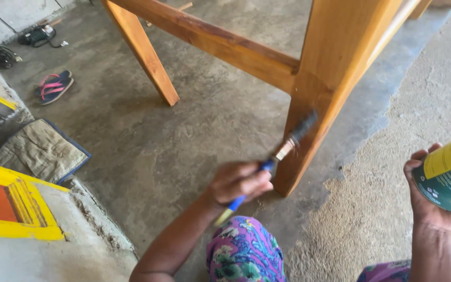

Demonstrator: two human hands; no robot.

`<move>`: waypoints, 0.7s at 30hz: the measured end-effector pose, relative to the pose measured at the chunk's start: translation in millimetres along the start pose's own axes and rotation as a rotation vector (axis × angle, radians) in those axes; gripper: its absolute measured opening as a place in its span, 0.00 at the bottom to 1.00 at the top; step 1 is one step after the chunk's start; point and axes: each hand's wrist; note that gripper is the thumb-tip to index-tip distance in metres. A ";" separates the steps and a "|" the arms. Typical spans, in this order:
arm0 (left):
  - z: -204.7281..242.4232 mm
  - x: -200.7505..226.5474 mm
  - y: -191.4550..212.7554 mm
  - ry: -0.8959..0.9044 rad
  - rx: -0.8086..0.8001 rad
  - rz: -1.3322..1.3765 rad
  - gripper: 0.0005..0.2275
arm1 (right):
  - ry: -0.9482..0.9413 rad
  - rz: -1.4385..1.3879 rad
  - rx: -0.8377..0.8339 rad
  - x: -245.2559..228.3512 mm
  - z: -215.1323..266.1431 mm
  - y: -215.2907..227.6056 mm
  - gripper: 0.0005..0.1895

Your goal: Applying varnish to a wooden furniture frame using a paintbrush.

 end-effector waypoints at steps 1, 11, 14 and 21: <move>7.7 -0.3 -2.2 0.014 -0.042 0.011 0.16 | -0.002 0.006 -0.046 -1.0 -6.5 4.1 0.36; 60.2 -17.8 3.9 0.255 -0.420 0.155 0.13 | 0.028 0.053 -0.011 0.8 -46.5 41.4 0.37; 12.0 -21.3 13.4 0.154 -0.379 0.185 0.12 | 0.055 0.101 -0.114 7.6 -34.7 29.6 0.43; -119.9 18.5 65.2 -0.073 -0.409 0.073 0.16 | 0.095 0.183 -0.084 14.1 -34.5 1.0 0.45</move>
Point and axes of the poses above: each hand's wrist, its own z-axis away from the middle knuckle, its own y-axis out of the back of the hand, x = y × z, and after that the axes turned 15 degrees about z, right-handed
